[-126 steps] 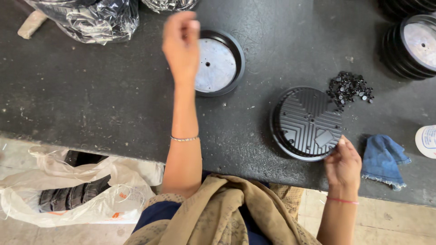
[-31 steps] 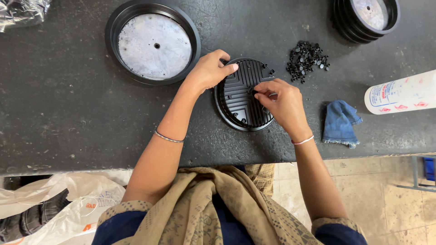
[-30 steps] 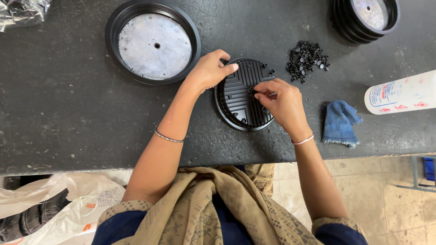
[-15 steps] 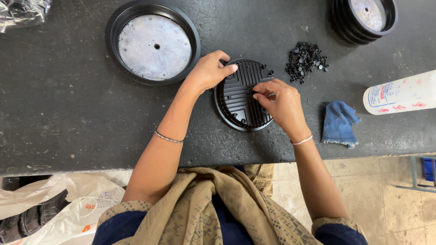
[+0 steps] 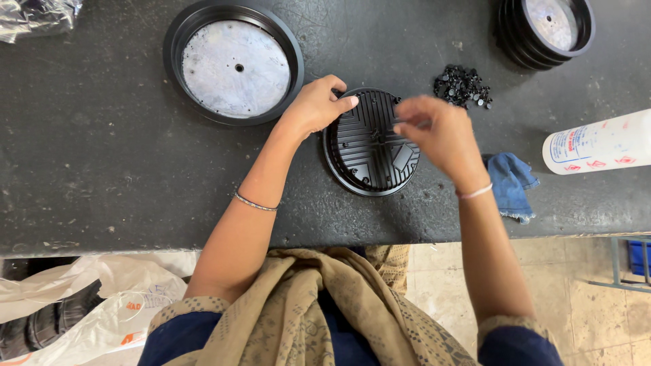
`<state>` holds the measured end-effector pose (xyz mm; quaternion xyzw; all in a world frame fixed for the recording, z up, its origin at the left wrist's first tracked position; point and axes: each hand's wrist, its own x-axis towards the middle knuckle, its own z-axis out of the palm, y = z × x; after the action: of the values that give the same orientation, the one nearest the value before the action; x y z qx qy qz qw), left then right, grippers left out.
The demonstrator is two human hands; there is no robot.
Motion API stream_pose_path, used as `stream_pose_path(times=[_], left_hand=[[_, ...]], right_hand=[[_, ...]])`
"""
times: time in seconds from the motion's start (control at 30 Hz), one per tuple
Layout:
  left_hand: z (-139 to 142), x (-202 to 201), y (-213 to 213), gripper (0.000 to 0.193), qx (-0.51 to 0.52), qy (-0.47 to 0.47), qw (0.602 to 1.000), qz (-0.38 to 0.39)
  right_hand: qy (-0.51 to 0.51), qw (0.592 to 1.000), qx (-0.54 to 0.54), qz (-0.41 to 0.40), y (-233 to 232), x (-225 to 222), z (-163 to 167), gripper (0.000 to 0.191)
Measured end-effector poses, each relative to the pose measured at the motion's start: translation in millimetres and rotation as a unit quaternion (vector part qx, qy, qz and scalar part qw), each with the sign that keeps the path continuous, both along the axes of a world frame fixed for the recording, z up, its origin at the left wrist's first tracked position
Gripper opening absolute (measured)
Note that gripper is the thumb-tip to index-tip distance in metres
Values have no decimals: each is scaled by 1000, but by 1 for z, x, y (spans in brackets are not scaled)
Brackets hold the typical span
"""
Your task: The person unwraps a black ribbed plastic disc from a plastic bag, places it onto a white felt pad seated in a black plastic ring, presses it into place, and wraps the assembled unit in plastic. They stack finished assemblies with others on the workbench and repeat the cycle with additional parts.
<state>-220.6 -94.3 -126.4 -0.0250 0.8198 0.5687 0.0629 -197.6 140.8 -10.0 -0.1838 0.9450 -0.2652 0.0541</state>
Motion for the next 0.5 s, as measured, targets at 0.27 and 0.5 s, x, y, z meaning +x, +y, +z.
stream_pose_path(times=[0.27,0.5], left_hand=[[3,0,-1,55,8,-22,1000,-6],[5,2,-2,54,8,-10,1000,-2]], right_hand=[[-37,987,119,100,-8,-44,-5,101],[-60,975,174,128,-13,-58,-12,108]])
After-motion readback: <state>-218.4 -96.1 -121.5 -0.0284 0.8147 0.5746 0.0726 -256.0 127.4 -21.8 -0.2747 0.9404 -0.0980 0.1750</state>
